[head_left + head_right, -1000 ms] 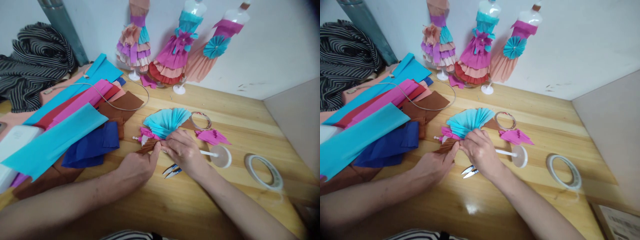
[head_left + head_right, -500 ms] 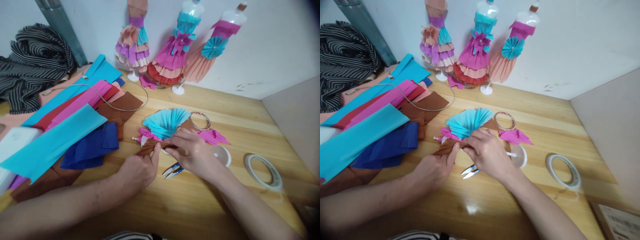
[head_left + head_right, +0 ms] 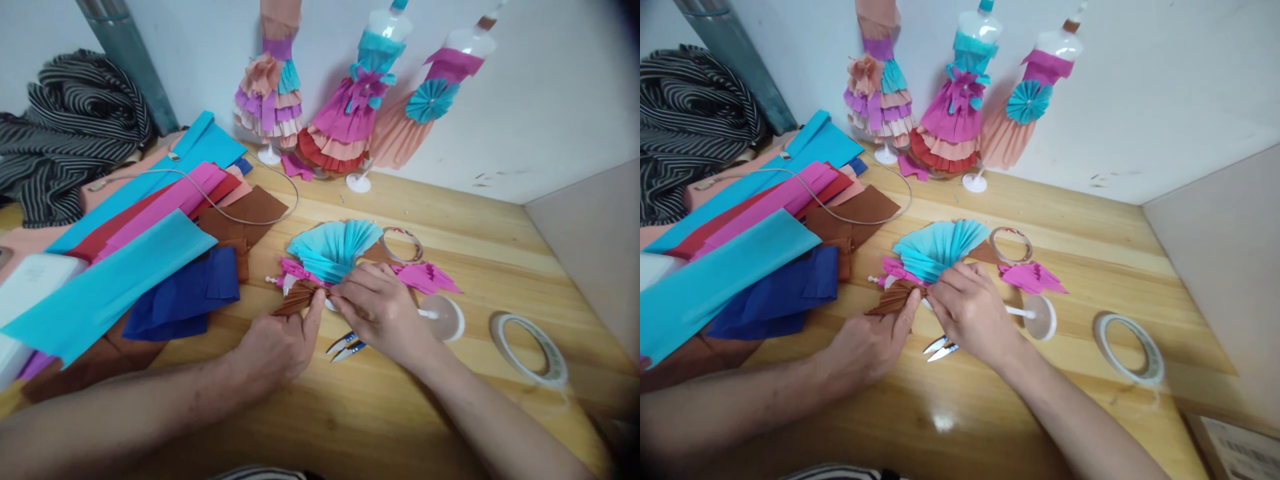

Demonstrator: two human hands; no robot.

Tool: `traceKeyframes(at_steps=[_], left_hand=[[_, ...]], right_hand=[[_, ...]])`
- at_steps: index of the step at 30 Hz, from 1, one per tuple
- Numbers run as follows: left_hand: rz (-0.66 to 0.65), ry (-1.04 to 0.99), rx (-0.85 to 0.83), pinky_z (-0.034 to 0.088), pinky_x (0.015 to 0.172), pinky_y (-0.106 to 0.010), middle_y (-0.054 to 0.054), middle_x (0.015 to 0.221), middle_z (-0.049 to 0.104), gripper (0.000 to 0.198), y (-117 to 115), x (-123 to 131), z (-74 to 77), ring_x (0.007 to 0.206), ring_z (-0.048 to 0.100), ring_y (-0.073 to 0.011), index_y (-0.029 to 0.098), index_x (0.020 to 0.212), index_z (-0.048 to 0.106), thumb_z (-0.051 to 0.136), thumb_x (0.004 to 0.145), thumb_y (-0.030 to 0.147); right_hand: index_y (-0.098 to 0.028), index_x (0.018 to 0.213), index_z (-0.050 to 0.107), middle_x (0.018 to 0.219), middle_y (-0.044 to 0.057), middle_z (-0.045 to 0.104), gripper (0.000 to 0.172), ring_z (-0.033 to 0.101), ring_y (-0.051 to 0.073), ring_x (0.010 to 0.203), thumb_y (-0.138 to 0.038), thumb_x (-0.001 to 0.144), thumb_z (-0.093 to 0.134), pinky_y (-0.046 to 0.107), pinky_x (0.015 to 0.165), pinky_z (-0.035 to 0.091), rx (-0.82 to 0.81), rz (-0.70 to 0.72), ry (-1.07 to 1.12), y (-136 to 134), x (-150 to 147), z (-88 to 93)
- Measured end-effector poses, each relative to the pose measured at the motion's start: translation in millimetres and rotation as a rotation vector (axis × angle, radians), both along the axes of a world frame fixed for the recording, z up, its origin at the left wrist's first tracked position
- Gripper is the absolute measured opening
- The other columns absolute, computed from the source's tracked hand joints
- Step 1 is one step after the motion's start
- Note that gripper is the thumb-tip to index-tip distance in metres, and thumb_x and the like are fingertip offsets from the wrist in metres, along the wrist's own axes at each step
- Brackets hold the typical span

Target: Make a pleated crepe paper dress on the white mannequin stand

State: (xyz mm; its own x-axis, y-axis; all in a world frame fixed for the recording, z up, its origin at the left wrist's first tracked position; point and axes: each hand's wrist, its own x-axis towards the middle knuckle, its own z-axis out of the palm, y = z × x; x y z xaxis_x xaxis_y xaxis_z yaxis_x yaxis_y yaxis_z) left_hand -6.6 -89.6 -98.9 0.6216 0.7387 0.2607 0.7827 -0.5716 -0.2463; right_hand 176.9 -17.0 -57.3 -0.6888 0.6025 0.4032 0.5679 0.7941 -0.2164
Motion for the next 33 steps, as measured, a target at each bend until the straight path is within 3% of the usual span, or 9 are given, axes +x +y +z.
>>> traceKeyframes(at_steps=[13, 20, 22, 25, 28, 33], left_hand=[[-0.014, -0.008, -0.021, 0.031, 0.036, -0.022, -0.001, 0.057, 0.053, 0.053, -1, -2, 1.3, 0.041, 0.051, -0.013, -0.004, 0.136, 0.038, 0.046, 0.088, 0.016], [-0.093, 0.009, 0.087, 0.031, 0.034, -0.024, -0.003, 0.057, 0.057, 0.048, -2, -6, 6.3, 0.039, 0.05, -0.0129, -0.007, 0.13, 0.043, 0.047, 0.089, 0.018], [-0.136, -0.015, 0.099, 0.03, 0.033, -0.024, -0.001, 0.055, 0.055, 0.052, -3, -6, 7.5, 0.038, 0.049, -0.0128, -0.008, 0.132, 0.04, 0.048, 0.088, 0.018], [-0.195, -0.083, 0.073, 0.033, 0.034, -0.025, 0.003, 0.055, 0.052, 0.056, -6, -5, 9.2, 0.041, 0.05, -0.0133, -0.007, 0.137, 0.032, 0.048, 0.089, 0.017], [-0.191, -0.08, 0.026, 0.036, 0.037, -0.025, 0.002, 0.056, 0.053, 0.052, -6, -4, 9.5, 0.044, 0.052, -0.0142, -0.006, 0.135, 0.035, 0.046, 0.088, 0.013], [-0.13, -0.068, -0.018, 0.04, 0.039, -0.026, -0.001, 0.058, 0.055, 0.049, -2, -1, 2.0, 0.046, 0.055, -0.0156, -0.009, 0.128, 0.042, 0.05, 0.085, 0.013]], right_hand=[[-0.018, 0.064, 0.056, 0.06, 0.0, 0.055, 0.018, 0.048, 0.013, 0.059, -0.011, 0.081, 0.055, 0.027, 0.059, 0.037, -0.421, -0.01, 0.178, -1, -5, 7.6], [-0.018, 0.068, 0.056, 0.062, 0.001, 0.058, 0.016, 0.05, 0.014, 0.063, -0.01, 0.082, 0.054, 0.03, 0.064, 0.037, -0.44, 0.155, 0.091, 4, 2, 14.7], [-0.019, 0.072, 0.057, 0.065, 0.002, 0.06, 0.015, 0.051, 0.015, 0.066, -0.012, 0.085, 0.052, 0.031, 0.067, 0.038, -0.391, 0.189, 0.086, 5, 3, 14.1], [-0.019, 0.074, 0.058, 0.07, 0.003, 0.063, 0.016, 0.052, 0.016, 0.07, -0.014, 0.088, 0.051, 0.037, 0.077, 0.039, -0.179, 0.16, 0.047, 5, 3, 10.0], [-0.018, 0.072, 0.057, 0.069, 0.004, 0.063, 0.018, 0.05, 0.017, 0.071, -0.014, 0.089, 0.052, 0.039, 0.081, 0.038, 0.007, 0.097, -0.017, 4, 3, 4.4], [-0.018, 0.072, 0.06, 0.067, 0.003, 0.061, 0.019, 0.05, 0.017, 0.069, -0.015, 0.089, 0.052, 0.038, 0.08, 0.037, 0.063, 0.062, -0.047, 2, 0, -2.0]])
